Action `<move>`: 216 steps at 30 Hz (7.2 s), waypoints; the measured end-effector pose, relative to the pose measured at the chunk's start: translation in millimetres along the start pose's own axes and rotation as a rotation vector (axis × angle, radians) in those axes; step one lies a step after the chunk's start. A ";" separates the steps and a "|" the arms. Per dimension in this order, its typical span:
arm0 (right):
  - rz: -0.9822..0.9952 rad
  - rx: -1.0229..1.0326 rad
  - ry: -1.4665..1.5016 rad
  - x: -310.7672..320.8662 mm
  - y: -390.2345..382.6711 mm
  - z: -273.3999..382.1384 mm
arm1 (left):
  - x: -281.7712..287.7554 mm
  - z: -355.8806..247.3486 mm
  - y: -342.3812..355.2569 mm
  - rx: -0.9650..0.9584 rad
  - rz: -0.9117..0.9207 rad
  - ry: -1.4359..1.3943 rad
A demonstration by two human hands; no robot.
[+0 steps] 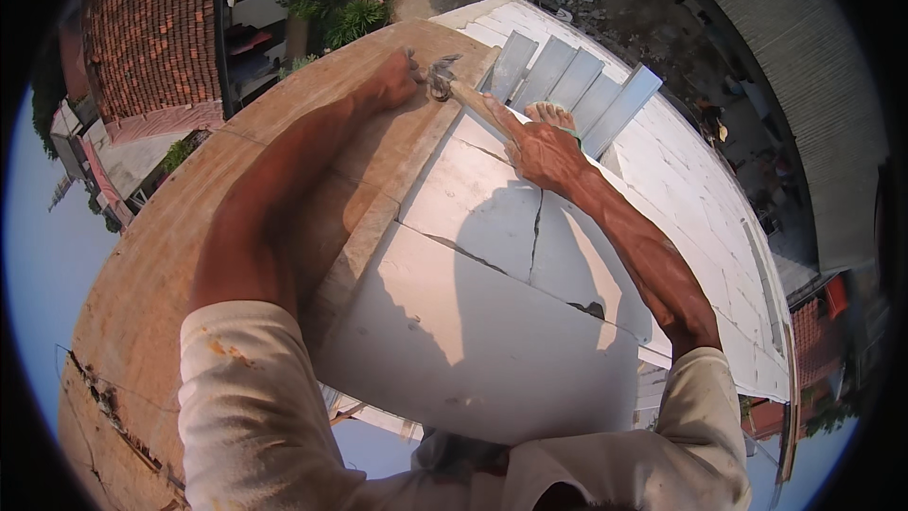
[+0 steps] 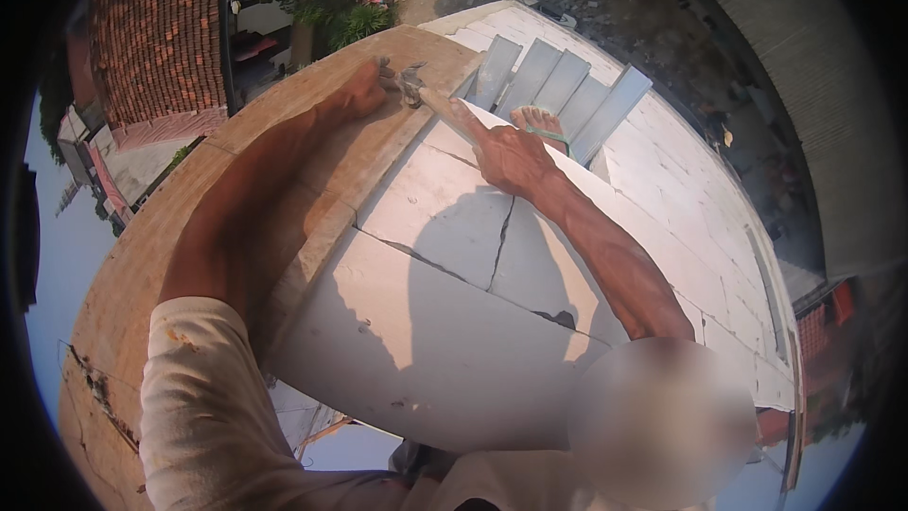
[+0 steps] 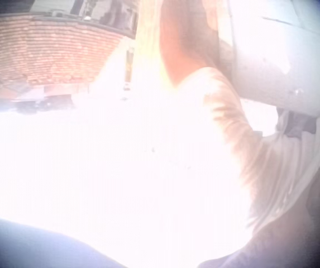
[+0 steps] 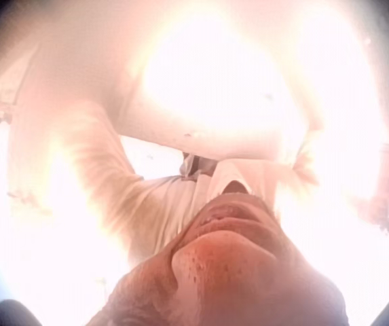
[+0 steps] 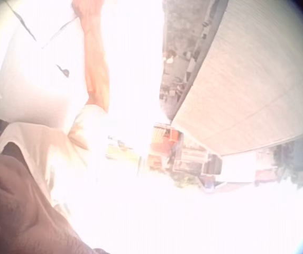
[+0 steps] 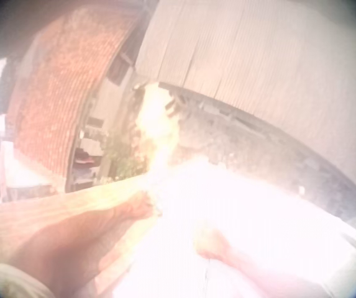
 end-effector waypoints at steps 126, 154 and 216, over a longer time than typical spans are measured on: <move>-0.441 -0.592 0.547 -588.0 -696.4 -128.6 | -496.3 -2.3 -652.2 -0.211 -0.333 0.233; -0.528 -0.795 1.258 -597.4 -727.3 -24.8 | -592.3 18.6 -514.4 -0.072 0.386 0.703; 0.208 0.018 -0.282 -396.7 -192.0 -115.7 | -777.2 113.6 -457.2 0.227 -0.625 -0.286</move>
Point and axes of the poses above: each hand's wrist, its own y-axis towards the middle knuckle, its own x-axis out of the back of the hand, z = x × y, the point moved 3 cm from there along y, towards the middle knuckle, and after that the axes turned 7 degrees about z, right-handed, at the moved point
